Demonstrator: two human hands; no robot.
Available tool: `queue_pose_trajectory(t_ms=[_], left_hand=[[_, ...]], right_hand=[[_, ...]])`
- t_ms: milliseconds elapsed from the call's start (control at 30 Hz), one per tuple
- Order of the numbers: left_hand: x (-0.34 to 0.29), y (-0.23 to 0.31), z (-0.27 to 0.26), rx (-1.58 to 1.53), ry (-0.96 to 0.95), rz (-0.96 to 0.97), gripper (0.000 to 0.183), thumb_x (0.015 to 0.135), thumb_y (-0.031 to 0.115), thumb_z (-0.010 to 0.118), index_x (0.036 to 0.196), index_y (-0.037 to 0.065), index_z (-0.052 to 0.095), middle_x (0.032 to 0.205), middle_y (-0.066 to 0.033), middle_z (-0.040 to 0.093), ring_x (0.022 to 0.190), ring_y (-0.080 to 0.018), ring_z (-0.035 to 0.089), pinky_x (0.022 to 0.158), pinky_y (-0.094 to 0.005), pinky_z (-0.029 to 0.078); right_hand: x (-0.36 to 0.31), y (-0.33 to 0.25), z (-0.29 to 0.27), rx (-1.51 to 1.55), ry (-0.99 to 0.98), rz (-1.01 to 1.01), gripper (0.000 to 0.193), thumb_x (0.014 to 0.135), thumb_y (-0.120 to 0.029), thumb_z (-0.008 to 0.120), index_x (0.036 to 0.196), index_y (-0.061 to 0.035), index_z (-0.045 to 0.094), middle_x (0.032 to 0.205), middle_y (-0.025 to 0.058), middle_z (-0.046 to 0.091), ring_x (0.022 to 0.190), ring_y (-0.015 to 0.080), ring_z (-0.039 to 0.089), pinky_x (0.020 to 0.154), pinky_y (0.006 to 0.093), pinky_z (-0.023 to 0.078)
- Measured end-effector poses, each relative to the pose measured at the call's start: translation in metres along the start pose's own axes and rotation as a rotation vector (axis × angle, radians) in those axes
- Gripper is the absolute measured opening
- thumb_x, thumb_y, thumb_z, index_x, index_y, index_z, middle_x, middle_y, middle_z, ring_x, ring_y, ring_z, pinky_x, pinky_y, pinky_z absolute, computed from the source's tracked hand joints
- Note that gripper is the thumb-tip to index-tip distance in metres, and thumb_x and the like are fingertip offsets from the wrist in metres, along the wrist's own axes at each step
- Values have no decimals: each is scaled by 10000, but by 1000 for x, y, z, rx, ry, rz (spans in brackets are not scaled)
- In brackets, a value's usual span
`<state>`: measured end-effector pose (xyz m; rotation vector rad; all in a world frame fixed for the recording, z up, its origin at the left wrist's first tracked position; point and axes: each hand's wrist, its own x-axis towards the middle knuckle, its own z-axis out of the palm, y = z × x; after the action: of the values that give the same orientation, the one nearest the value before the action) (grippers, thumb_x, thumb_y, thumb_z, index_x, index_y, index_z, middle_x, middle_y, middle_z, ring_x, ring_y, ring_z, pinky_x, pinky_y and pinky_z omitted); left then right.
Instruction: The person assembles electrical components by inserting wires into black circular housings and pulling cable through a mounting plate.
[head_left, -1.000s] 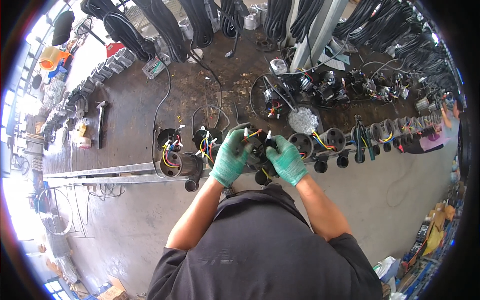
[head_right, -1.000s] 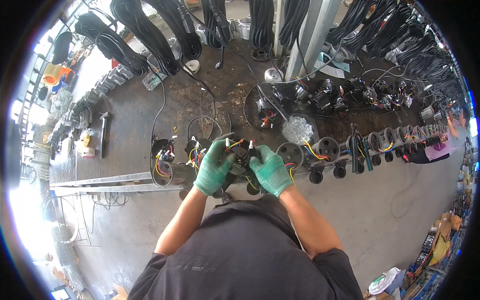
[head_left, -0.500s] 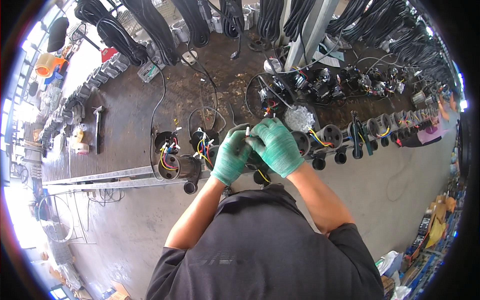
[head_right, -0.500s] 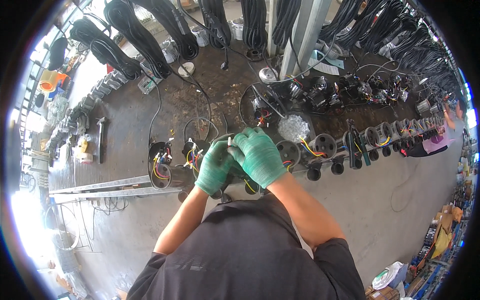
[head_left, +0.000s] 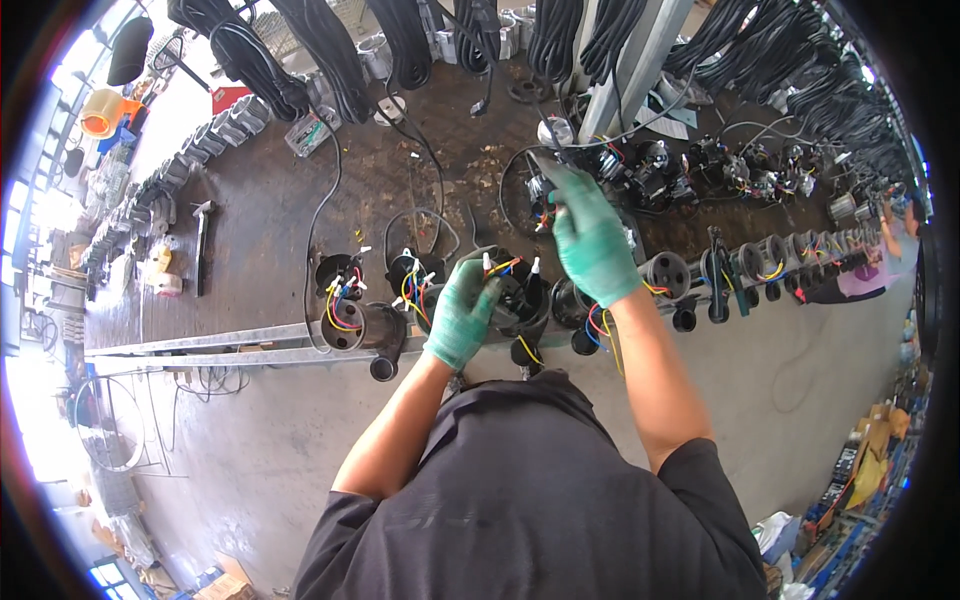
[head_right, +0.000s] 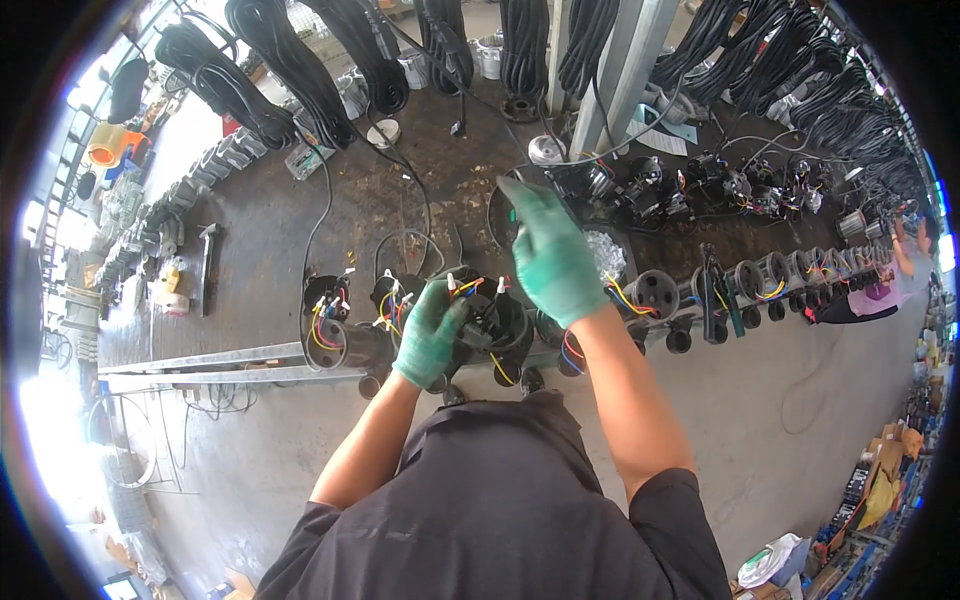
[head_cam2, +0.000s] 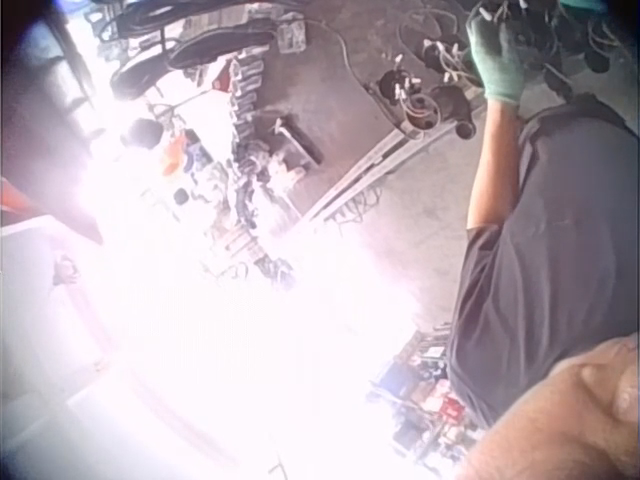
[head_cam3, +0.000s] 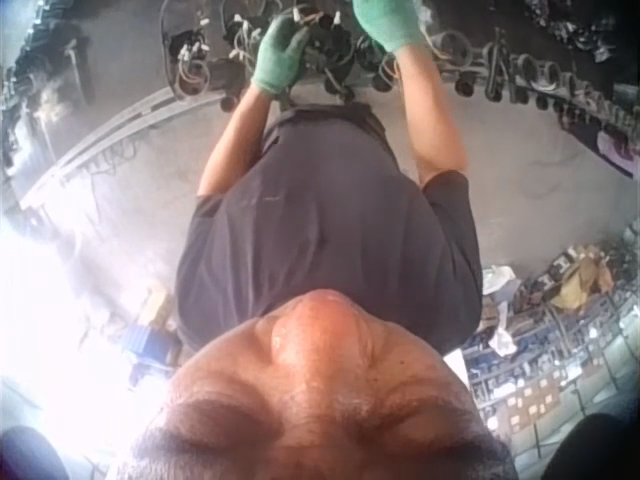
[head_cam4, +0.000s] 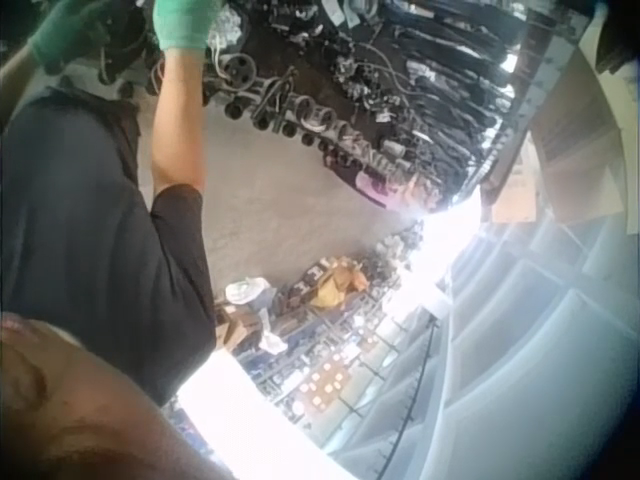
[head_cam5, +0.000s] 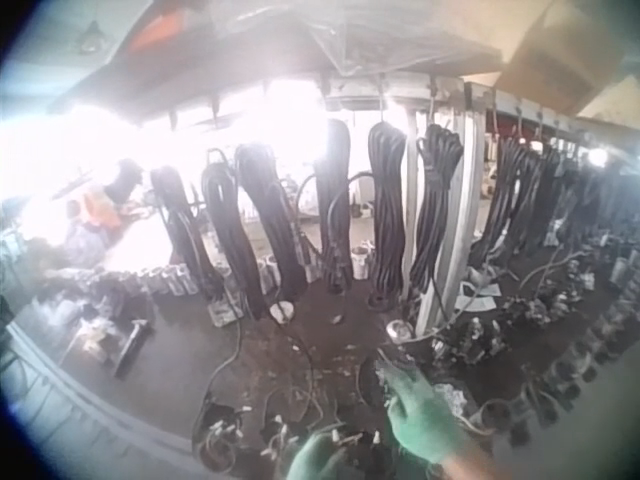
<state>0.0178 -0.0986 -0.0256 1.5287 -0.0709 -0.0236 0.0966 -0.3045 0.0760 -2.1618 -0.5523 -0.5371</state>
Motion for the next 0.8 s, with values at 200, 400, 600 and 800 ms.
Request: queue_pose_trajectory(t_ms=[200,400,600,800], left_hand=[[-2,0,-3,36,-21,-40,437,1034,72,674,1448,25,542,1208,-63,647,1114,-129,591,1003,-295,490],[-8,12,-7,-138,-42,-110,344,1049,42,559,1392,36,575,1295,-65,637,1170,-127,593,1016,-296,499],[-6,10,0,75,33,51,237,1018,20,619,1250,38,661,1353,-103,658,1174,-194,645,961,-321,543],[-6,21,9,428,22,300,222,971,-7,655,1185,39,690,1356,-159,671,1139,-334,705,937,-373,573]], right_hand=[[-14,-22,6,55,-509,-3,315,977,-254,727,1214,-47,718,1119,190,734,1021,397,709,927,461,565],[-30,-10,12,156,-476,222,137,992,-140,695,1072,-31,720,980,194,730,928,409,704,832,466,560],[-35,-8,11,258,-500,260,122,991,-123,722,1060,-23,709,970,182,725,884,341,704,803,416,554],[-35,-14,11,225,-480,172,216,983,-214,755,1042,-13,703,938,160,714,856,293,696,770,397,543]])
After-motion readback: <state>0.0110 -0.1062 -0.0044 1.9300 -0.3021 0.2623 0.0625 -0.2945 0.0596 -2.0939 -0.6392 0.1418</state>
